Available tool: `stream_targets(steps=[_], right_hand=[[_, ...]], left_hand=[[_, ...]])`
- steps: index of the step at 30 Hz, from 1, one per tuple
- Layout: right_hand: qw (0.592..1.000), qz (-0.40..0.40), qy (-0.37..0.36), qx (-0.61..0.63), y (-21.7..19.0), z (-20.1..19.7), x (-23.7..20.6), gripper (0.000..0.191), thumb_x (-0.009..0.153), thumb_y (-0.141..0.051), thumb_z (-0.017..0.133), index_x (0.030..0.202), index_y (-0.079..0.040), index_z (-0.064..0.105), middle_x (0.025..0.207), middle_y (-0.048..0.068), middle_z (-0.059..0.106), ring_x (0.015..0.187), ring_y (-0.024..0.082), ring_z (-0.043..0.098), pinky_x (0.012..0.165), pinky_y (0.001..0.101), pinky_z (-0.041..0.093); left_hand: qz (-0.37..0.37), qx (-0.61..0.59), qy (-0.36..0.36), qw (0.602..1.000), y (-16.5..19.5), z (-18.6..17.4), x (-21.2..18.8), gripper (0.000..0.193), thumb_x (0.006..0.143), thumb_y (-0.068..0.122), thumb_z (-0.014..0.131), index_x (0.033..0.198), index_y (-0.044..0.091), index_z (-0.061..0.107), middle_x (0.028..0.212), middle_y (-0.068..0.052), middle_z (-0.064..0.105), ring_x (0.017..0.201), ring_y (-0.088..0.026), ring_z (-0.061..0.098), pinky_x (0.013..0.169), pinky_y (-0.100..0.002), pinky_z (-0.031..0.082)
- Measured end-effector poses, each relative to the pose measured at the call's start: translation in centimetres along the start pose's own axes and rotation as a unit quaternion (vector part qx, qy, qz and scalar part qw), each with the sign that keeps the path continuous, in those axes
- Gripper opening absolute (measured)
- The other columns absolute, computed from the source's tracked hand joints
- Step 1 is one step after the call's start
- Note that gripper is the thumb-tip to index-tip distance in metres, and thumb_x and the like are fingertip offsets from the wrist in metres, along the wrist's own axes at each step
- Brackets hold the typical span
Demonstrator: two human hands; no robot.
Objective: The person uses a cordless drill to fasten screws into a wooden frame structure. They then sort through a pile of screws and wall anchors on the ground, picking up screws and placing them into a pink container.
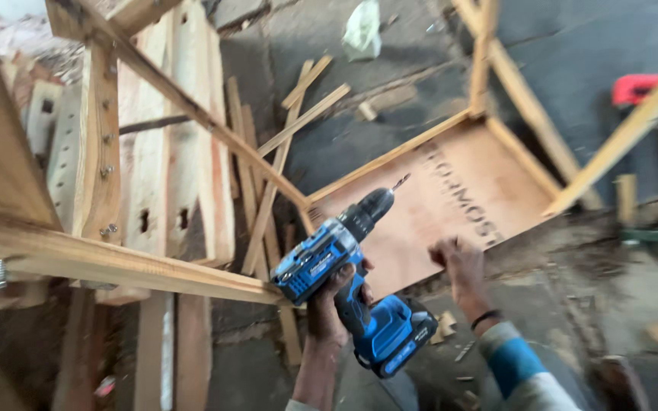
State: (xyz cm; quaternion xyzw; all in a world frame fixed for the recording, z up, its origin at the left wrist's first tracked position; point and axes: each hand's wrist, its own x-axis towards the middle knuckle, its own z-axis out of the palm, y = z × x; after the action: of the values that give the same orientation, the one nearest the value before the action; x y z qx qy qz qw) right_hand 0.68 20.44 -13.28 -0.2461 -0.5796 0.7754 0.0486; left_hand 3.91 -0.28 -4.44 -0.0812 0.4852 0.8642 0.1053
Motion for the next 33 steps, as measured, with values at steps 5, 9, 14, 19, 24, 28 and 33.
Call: stream_targets(steps=[5,9,14,19,24,28,33], right_hand=[[0.978,-0.051,-0.122,0.160,-11.8,-3.9,2.1,0.028,0.088,-0.012,0.069,0.115,-0.007,0.065,0.098,0.008,0.073,0.089,0.018,0.072,0.081,0.0310,0.061],[0.972,-0.076,-0.159,0.157,-17.8,-3.5,1.7,0.029,0.099,-0.010,0.065,0.126,0.002,0.065,0.109,0.010,0.072,0.098,0.018,0.071,0.086,0.0299,0.058],[0.959,-0.023,-0.170,0.225,-20.1,-3.4,0.6,0.029,0.104,-0.016,0.050,0.123,0.003,0.061,0.112,0.014,0.073,0.101,0.021,0.074,0.088,0.0326,0.059],[0.963,0.055,-0.170,0.201,-21.1,-3.1,-2.3,0.032,0.107,-0.020,0.048,0.127,0.001,0.061,0.113,0.017,0.073,0.097,0.022,0.069,0.089,0.0341,0.061],[0.954,0.020,-0.182,0.236,-24.2,-2.6,-4.9,0.029,0.104,-0.022,0.049,0.121,-0.002,0.060,0.107,0.014,0.073,0.094,0.022,0.073,0.084,0.0337,0.061],[0.952,-0.023,-0.216,0.218,-25.5,-2.6,-6.7,0.026,0.103,-0.021,0.056,0.115,0.001,0.063,0.105,0.013,0.076,0.094,0.020,0.074,0.084,0.0307,0.059],[0.953,-0.076,-0.251,0.151,-26.2,-2.8,-9.5,0.027,0.106,-0.025,0.060,0.113,0.000,0.070,0.102,0.009,0.076,0.086,0.013,0.068,0.080,0.0280,0.057]], left_hand=[[0.020,-0.039,-0.019,0.999,-1.3,4.7,-2.2,0.047,0.082,0.025,0.078,0.119,0.001,0.064,0.094,-0.016,0.070,0.055,-0.019,0.064,0.050,-0.030,0.054],[0.032,-0.053,-0.029,0.998,-1.1,7.5,-3.3,0.048,0.081,0.025,0.078,0.121,0.002,0.064,0.094,-0.016,0.071,0.056,-0.019,0.064,0.049,-0.030,0.054],[0.046,-0.053,-0.033,0.997,-0.6,9.4,-4.8,0.050,0.080,0.026,0.077,0.120,0.000,0.066,0.091,-0.015,0.073,0.052,-0.019,0.065,0.046,-0.029,0.054],[0.056,-0.066,-0.021,0.996,0.4,10.6,-7.0,0.048,0.079,0.026,0.077,0.116,-0.002,0.064,0.088,-0.016,0.073,0.050,-0.020,0.064,0.045,-0.030,0.054],[0.073,-0.053,0.000,0.996,2.0,11.8,-9.4,0.049,0.078,0.024,0.079,0.118,-0.001,0.068,0.086,-0.017,0.073,0.046,-0.019,0.061,0.041,-0.029,0.051],[0.100,-0.043,-0.004,0.994,3.3,13.0,-11.3,0.046,0.077,0.023,0.078,0.117,0.001,0.068,0.084,-0.017,0.073,0.046,-0.018,0.061,0.040,-0.029,0.050],[0.135,-0.013,-0.006,0.991,4.1,14.0,-13.6,0.045,0.078,0.022,0.080,0.114,0.000,0.066,0.083,-0.018,0.073,0.047,-0.021,0.062,0.041,-0.030,0.050]])
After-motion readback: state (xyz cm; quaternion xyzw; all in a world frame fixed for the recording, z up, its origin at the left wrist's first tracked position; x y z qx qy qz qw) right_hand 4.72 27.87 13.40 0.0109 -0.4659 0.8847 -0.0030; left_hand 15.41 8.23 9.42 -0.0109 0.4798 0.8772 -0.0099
